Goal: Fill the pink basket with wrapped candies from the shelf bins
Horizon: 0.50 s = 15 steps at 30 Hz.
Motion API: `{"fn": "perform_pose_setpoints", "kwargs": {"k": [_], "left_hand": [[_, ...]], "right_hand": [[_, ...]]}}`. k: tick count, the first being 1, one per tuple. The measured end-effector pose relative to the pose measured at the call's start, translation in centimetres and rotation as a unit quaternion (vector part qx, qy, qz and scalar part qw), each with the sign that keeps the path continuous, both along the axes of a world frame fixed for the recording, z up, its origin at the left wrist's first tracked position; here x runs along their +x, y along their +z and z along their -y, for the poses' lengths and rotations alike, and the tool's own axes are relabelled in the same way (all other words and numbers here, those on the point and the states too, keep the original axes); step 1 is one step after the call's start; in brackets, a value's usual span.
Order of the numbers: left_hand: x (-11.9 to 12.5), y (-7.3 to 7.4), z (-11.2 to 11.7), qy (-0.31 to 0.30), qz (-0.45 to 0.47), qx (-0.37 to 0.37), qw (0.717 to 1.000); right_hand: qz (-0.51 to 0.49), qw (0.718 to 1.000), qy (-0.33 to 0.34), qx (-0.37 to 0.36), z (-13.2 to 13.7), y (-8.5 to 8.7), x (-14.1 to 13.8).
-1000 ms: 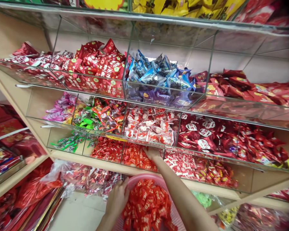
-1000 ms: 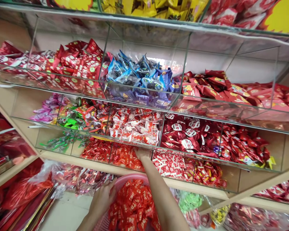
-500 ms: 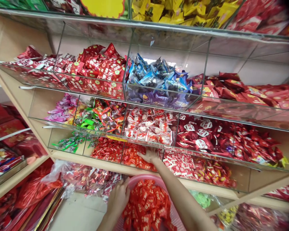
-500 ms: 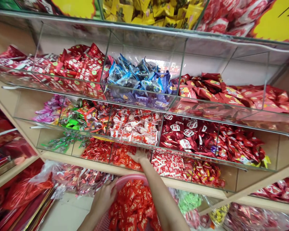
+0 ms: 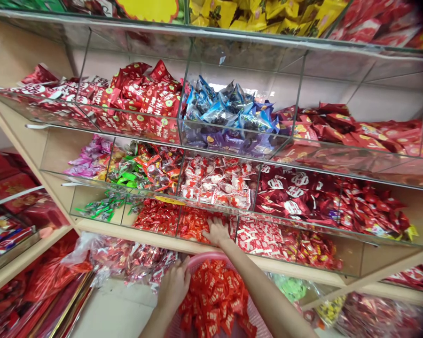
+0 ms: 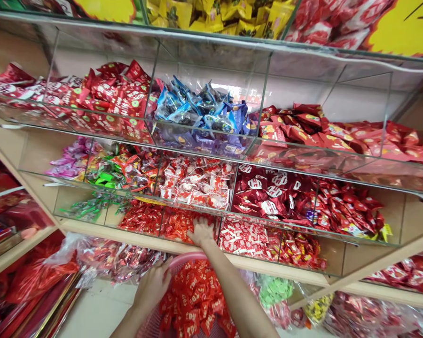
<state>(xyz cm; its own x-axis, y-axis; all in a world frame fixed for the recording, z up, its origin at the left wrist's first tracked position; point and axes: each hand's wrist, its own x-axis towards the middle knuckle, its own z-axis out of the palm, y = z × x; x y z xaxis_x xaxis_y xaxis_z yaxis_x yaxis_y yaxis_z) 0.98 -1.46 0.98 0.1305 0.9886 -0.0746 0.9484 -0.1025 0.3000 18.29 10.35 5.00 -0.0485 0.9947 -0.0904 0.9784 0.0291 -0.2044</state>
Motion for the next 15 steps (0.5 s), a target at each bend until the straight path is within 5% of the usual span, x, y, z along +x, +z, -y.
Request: {"fn": "perform_pose_setpoints", "kwargs": {"k": [6, 15], "left_hand": [[-0.04, 0.09, 0.04, 0.004, -0.004, -0.002, 1.000], [-0.07, -0.13, -0.02, -0.004, -0.002, -0.006, 1.000]], "right_hand": [[0.003, 0.999, -0.025, -0.030, 0.35, -0.12, -0.41], [0.005, 0.999, -0.035, 0.023, 0.78, 0.03, -0.48]]}}
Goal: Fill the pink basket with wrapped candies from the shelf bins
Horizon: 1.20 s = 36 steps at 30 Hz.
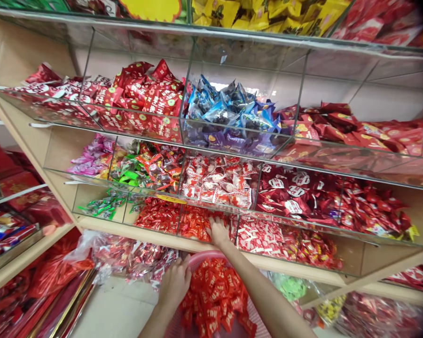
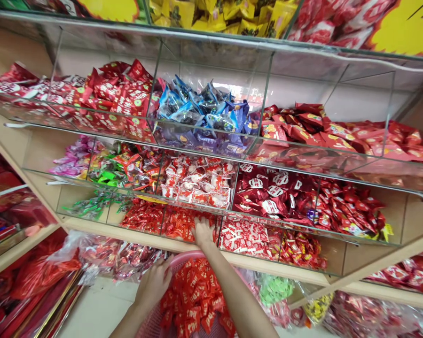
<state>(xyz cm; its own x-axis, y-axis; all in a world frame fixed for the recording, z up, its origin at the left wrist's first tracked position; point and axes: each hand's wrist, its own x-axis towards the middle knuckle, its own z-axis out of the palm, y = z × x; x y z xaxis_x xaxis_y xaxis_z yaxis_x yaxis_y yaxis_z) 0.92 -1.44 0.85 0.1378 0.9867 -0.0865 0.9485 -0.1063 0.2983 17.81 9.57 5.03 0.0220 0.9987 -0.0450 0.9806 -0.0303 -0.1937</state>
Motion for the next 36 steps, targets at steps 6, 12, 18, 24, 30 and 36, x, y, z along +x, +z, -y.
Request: {"fn": "perform_pose_setpoints", "kwargs": {"k": [6, 12, 18, 24, 30, 36], "left_hand": [[0.0, -0.2, 0.0, 0.005, 0.006, 0.007, 1.000], [0.0, 0.0, 0.0, 0.002, -0.002, 0.005, 1.000], [0.1, 0.3, 0.1, -0.002, -0.011, 0.012, 1.000], [0.0, 0.3, 0.1, -0.005, -0.004, 0.019, 1.000], [0.0, 0.2, 0.1, -0.005, 0.000, 0.023, 1.000], [0.4, 0.2, 0.0, -0.011, -0.012, 0.033, 0.999]], "right_hand": [[-0.062, 0.995, -0.018, 0.073, -0.1, 0.5, 0.3], [-0.217, 0.969, -0.019, 0.116, -1.4, 1.5, 0.3], [-0.434, 0.891, -0.058, 0.124, -0.8, 3.1, 0.2], [-0.661, 0.748, -0.060, -0.025, 4.2, 4.1, 0.1], [-0.764, 0.629, -0.074, -0.120, 11.7, 2.4, 1.5], [-0.722, 0.632, -0.250, -0.131, 15.5, -3.2, 3.8]]}}
